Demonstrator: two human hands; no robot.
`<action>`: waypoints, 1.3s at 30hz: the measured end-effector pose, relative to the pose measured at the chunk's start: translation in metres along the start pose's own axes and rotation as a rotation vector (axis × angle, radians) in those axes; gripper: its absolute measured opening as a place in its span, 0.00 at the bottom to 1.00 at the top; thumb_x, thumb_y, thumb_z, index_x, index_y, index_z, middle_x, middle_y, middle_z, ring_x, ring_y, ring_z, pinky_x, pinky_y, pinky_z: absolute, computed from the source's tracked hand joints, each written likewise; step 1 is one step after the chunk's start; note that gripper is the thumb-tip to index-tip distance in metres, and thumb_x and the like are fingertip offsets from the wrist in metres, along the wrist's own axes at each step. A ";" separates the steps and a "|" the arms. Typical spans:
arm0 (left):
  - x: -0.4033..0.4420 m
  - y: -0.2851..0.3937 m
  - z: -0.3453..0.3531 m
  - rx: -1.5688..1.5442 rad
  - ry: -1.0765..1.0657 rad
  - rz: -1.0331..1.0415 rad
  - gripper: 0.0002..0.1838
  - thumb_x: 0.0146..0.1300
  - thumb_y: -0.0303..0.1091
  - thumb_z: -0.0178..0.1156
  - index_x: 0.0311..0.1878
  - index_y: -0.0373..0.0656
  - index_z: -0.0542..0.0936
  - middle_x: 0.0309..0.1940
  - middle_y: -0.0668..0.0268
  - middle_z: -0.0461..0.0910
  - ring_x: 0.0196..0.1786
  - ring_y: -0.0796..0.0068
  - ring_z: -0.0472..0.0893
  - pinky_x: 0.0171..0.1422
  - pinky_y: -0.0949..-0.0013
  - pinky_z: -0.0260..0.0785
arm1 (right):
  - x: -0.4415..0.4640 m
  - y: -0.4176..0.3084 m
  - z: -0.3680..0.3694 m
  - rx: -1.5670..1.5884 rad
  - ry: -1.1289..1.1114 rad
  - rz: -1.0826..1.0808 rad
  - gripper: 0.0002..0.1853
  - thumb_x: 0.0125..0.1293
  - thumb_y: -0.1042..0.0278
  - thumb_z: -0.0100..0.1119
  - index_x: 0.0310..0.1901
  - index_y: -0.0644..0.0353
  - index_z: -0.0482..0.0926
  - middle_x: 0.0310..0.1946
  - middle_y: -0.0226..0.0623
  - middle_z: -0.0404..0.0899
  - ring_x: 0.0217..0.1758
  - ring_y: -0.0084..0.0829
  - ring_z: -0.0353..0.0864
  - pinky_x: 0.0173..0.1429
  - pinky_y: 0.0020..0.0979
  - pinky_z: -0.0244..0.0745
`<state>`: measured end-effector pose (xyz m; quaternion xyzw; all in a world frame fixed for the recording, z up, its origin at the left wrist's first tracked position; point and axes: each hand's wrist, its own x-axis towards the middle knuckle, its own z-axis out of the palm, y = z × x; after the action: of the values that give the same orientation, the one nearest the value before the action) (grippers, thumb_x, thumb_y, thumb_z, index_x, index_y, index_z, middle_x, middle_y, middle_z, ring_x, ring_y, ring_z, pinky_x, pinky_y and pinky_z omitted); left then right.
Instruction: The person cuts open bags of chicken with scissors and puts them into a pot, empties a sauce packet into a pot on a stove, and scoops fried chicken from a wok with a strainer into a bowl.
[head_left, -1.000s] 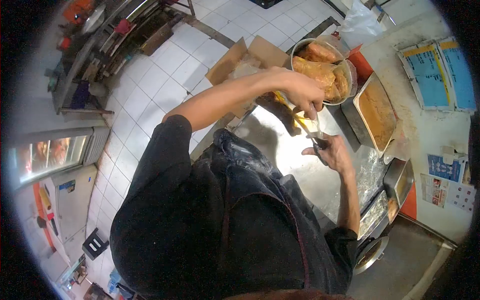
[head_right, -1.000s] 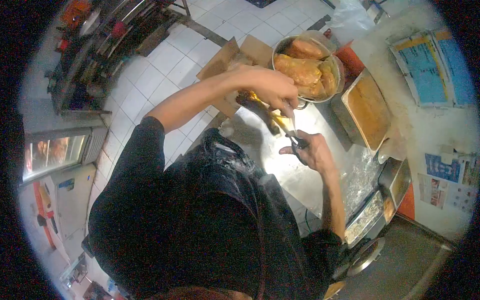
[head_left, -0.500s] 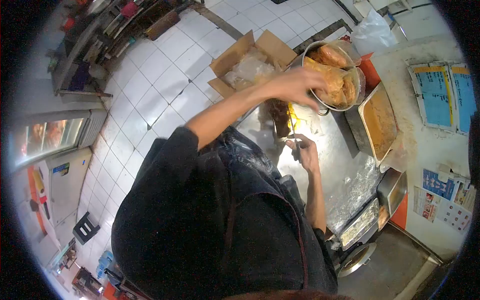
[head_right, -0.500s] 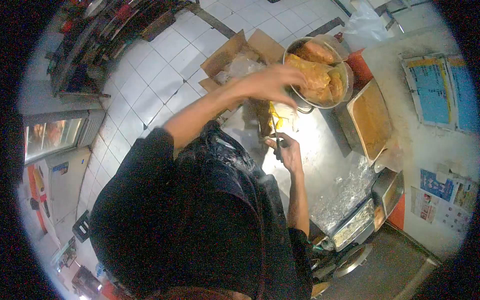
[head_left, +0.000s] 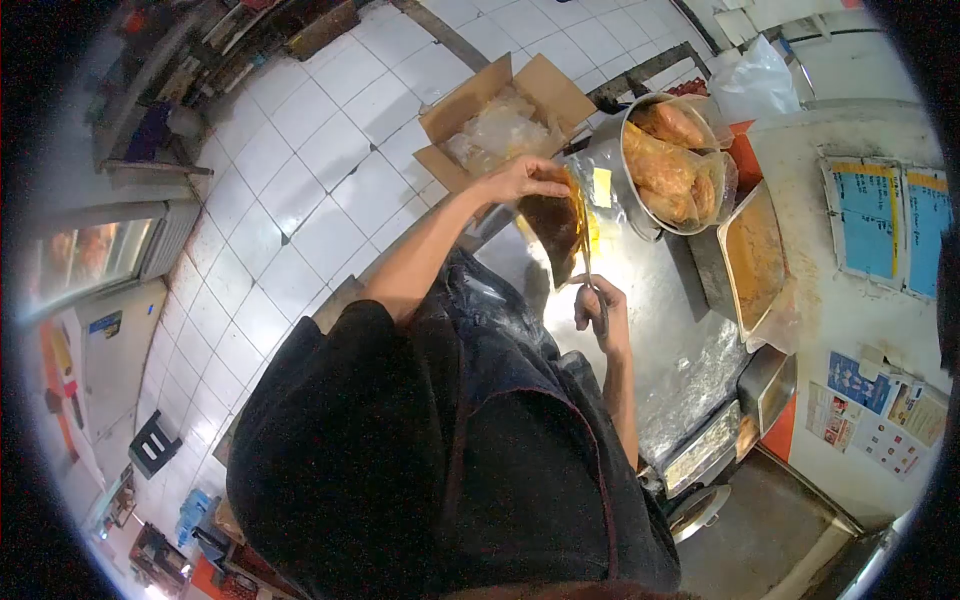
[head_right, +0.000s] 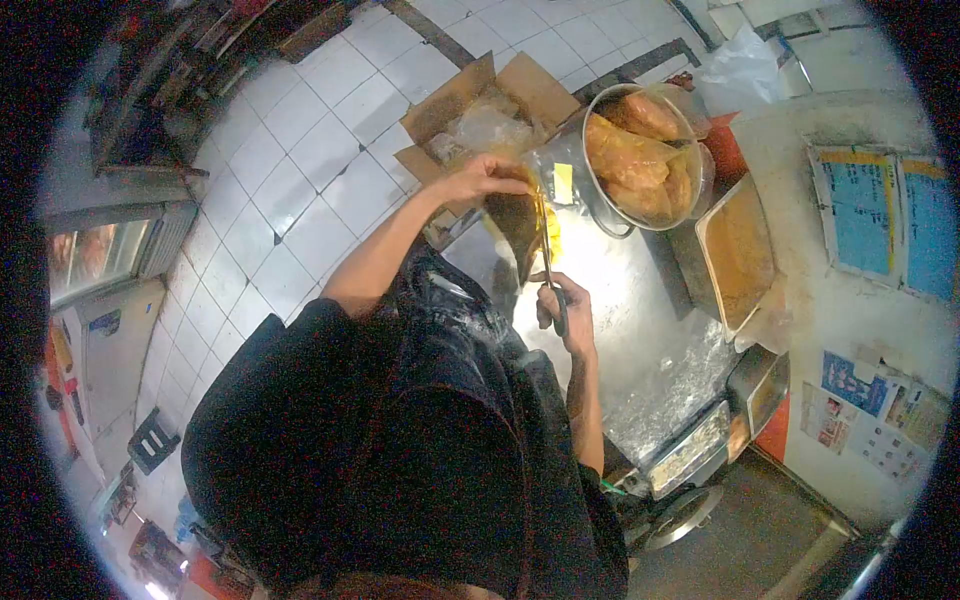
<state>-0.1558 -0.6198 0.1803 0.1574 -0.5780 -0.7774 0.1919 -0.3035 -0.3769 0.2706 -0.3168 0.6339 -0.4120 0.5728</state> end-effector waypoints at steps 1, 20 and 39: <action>-0.005 0.005 -0.002 -0.012 -0.051 -0.011 0.17 0.62 0.41 0.66 0.49 0.41 0.83 0.42 0.72 0.83 0.45 0.84 0.77 0.53 0.75 0.69 | 0.002 0.002 0.000 0.001 -0.002 0.002 0.28 0.58 0.43 0.67 0.46 0.62 0.79 0.16 0.27 0.71 0.16 0.18 0.67 0.21 0.22 0.59; -0.003 -0.009 -0.094 0.416 0.014 -0.051 0.25 0.59 0.58 0.64 0.36 0.40 0.84 0.22 0.76 0.73 0.29 0.85 0.67 0.34 0.71 0.61 | 0.104 -0.047 0.023 -0.322 -0.091 0.085 0.24 0.54 0.51 0.73 0.44 0.63 0.80 0.16 0.27 0.72 0.16 0.18 0.68 0.19 0.22 0.60; 0.021 0.068 -0.148 0.208 0.311 0.207 0.15 0.66 0.43 0.62 0.47 0.42 0.80 0.40 0.73 0.82 0.44 0.84 0.76 0.48 0.74 0.68 | 0.178 -0.080 0.053 -0.268 -0.053 -0.093 0.24 0.59 0.49 0.69 0.45 0.64 0.80 0.16 0.25 0.70 0.17 0.17 0.67 0.21 0.22 0.60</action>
<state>-0.0972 -0.7712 0.2030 0.2342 -0.6318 -0.6560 0.3401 -0.2824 -0.5776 0.2589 -0.4301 0.6527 -0.3411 0.5221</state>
